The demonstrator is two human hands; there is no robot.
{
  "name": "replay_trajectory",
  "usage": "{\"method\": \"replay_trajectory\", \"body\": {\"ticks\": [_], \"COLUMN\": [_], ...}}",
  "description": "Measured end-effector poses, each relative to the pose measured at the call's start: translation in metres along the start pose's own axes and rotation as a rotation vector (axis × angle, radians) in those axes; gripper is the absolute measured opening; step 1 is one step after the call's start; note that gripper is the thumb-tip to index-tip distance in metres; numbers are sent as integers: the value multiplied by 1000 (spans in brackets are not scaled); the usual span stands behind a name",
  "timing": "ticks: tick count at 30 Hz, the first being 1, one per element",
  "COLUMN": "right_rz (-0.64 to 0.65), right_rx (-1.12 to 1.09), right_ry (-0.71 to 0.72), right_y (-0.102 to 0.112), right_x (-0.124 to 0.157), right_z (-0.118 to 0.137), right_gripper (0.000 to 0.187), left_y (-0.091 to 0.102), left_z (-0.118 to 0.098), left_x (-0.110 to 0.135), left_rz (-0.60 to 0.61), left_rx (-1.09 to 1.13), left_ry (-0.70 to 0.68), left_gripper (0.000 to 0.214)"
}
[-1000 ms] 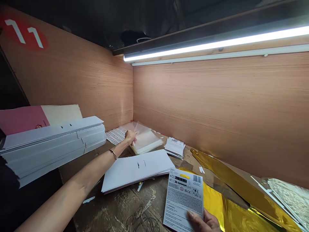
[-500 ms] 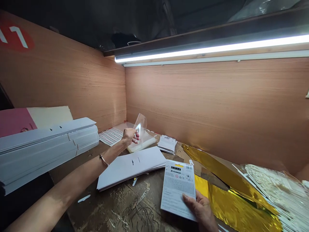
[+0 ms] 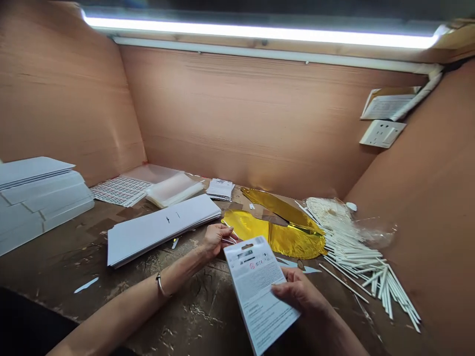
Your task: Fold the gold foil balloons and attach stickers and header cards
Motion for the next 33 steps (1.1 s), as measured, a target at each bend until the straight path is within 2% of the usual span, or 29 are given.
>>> {"method": "replay_trajectory", "body": {"ticks": [3,7,14,17,22,28,33], "right_rz": [52,89,80,5,-100,-214,-235], "right_rx": [-17,-31,-69,-68,-70,-54,-33], "right_ry": [-78,-111,-137,-72,30,130,243], "right_y": [-8,-7,1,10,22,22,17], "right_x": [2,-8,-20,-22,-22,-22,-30], "right_z": [-22,-39,-44,-35,-29,-31,-27], "right_gripper": [43,43,41,38,34,31,27], "left_y": [-9,-12,-9,-2,11,10,7], "left_z": [9,16,6,1,4,11,16], "left_x": [1,7,16,21,29,32,28], "left_rz": [-13,-9,75,86,-5,-81,-100], "left_rx": [-1,-15,16,18,-22,5,35], "left_ry": [32,54,56,27,0,-101,-91], "left_gripper": [11,13,15,15,17,35,38]}}
Point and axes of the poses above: each hand's wrist, its own x-axis away from the middle knuckle, its own y-axis out of the back of the hand, z = x × y, the point moved 6 cm from there along -x, towards the middle knuckle, and after that the axes turned 14 degrees about -x, right-handed, at the moved point
